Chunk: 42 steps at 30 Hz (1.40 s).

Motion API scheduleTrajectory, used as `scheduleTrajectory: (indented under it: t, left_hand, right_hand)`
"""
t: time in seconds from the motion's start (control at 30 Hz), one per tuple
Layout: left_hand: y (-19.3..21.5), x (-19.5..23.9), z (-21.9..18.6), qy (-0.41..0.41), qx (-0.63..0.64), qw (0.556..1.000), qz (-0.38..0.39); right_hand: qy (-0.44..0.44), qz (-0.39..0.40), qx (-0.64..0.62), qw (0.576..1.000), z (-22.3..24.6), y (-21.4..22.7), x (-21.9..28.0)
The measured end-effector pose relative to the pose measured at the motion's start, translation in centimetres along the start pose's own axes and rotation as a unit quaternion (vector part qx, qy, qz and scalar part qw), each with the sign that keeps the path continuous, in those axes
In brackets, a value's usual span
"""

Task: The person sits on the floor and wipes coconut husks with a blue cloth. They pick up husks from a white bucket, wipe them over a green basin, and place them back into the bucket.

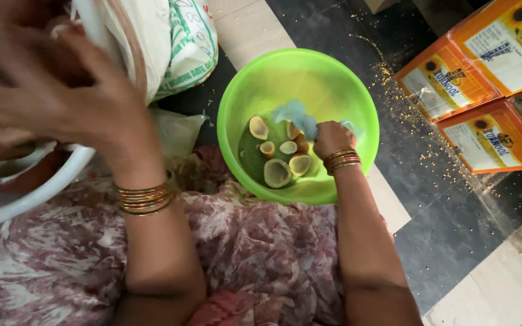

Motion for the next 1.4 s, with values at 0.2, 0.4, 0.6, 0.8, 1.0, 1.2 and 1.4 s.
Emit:
scheduleTrajectory:
  t: [0.2, 0.4, 0.6, 0.8, 1.0, 1.2, 1.4]
  left_hand:
    - [-4.3, 2.8, -1.9, -0.029, -0.119, 0.992, 0.036]
    - [-7.9, 10.3, -7.7, -0.164, 0.196, 0.925, 0.281]
    - [-11.8, 14.0, -7.1, -0.146, 0.145, 0.868, 0.451]
    - [-14.9, 17.3, -5.8, -0.154, 0.139, 0.843, 0.497]
    - [-14.2, 18.8, -5.2, -0.251, 0.099, 0.767, 0.581]
    - [-13.4, 18.9, -4.7, -0.145, 0.249, 0.727, 0.623]
    - [-15.9, 20.4, -3.3, 0.276, 0.623, 0.497, 0.538]
  right_hand:
    - [0.116, 0.123, 0.102, 0.98, 3.5, -5.8, -4.6]
    - [0.15, 0.232, 0.244, 0.929, 8.2, -8.7, -6.7]
    - [0.181, 0.066, 0.132, 0.972, 12.1, -8.8, -6.4]
    - [0.244, 0.07, 0.245, 0.936, 8.5, -8.4, -12.7]
    - [0.155, 0.258, -0.172, 0.938, 1.8, -3.4, -12.3]
    - [0.155, 0.05, -0.378, 0.911, -2.8, -1.1, -7.9]
    - [-0.071, -0.271, -0.167, 0.945, -6.5, 2.6, -1.5]
Point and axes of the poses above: each hand's wrist, its own x-axis away from the middle knuckle, its own y-axis out of the back of the hand, z = x × y, the point moved 1 cm from there along -x, towards the middle knuckle, and after that the axes turned 15 degrees about z, right-handed, at the moved point
